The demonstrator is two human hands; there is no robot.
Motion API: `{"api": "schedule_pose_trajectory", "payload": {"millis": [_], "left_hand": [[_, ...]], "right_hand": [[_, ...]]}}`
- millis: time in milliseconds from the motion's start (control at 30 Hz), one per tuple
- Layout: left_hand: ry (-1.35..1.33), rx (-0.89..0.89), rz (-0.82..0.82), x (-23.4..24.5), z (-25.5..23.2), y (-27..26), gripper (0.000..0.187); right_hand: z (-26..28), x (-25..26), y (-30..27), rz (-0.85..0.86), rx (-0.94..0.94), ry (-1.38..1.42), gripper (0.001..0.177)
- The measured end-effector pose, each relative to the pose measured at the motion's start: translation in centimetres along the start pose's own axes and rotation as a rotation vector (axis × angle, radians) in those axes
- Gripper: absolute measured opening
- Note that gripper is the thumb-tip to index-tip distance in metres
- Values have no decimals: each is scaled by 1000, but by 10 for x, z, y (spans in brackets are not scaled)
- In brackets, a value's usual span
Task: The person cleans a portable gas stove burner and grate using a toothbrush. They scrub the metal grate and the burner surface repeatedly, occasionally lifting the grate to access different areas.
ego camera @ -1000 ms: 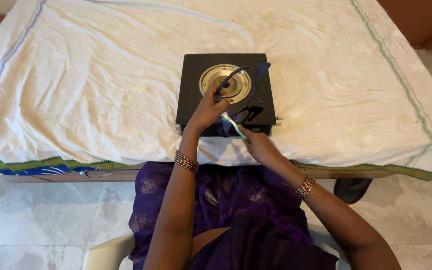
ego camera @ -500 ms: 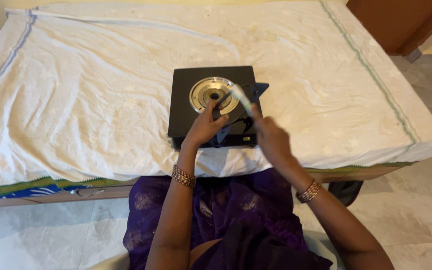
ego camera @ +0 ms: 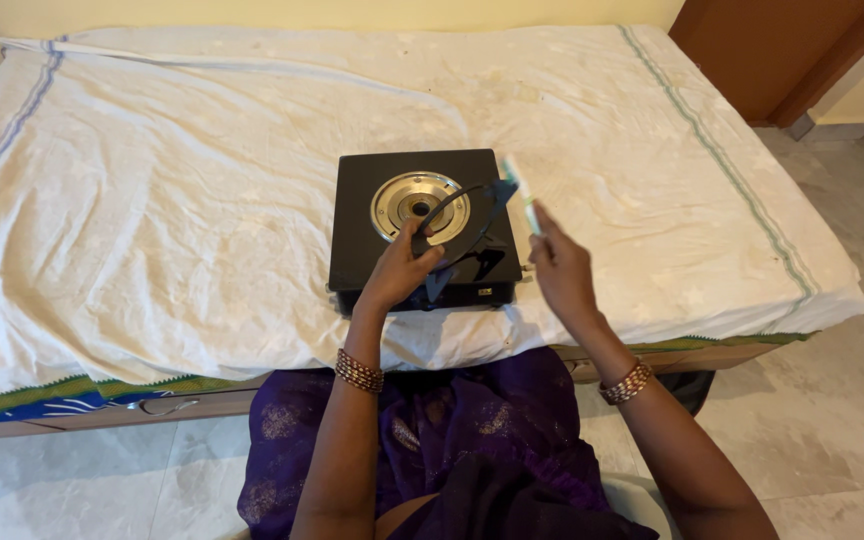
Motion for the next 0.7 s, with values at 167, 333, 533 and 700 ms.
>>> {"api": "schedule_pose_trajectory", "payload": {"millis": [167,333,533,700], "left_hand": [[-95,-2,-75,-3,18,6,37],[-392,-44,-41,-17,29,4,28],[-663,42,95,-42,12,-6,24],[-667,78,169,-46,16,-20,25]], "right_hand": [[-35,10,11,-80,-261,297,57],[-81,-9,16,-31,-454,636,52],[-85,-9,23,183,-515,1016,49],[-85,-11,23,199,-448,1047,44]]}}
Point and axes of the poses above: each hand's wrist, its own y-axis towards the middle knuckle, its own x-axis out of the back of the hand, z = x × y, the point moved 4 cm from there along y, towards the middle knuckle, and after that the axes turned 1 degree about x, right-handed, at the moved point
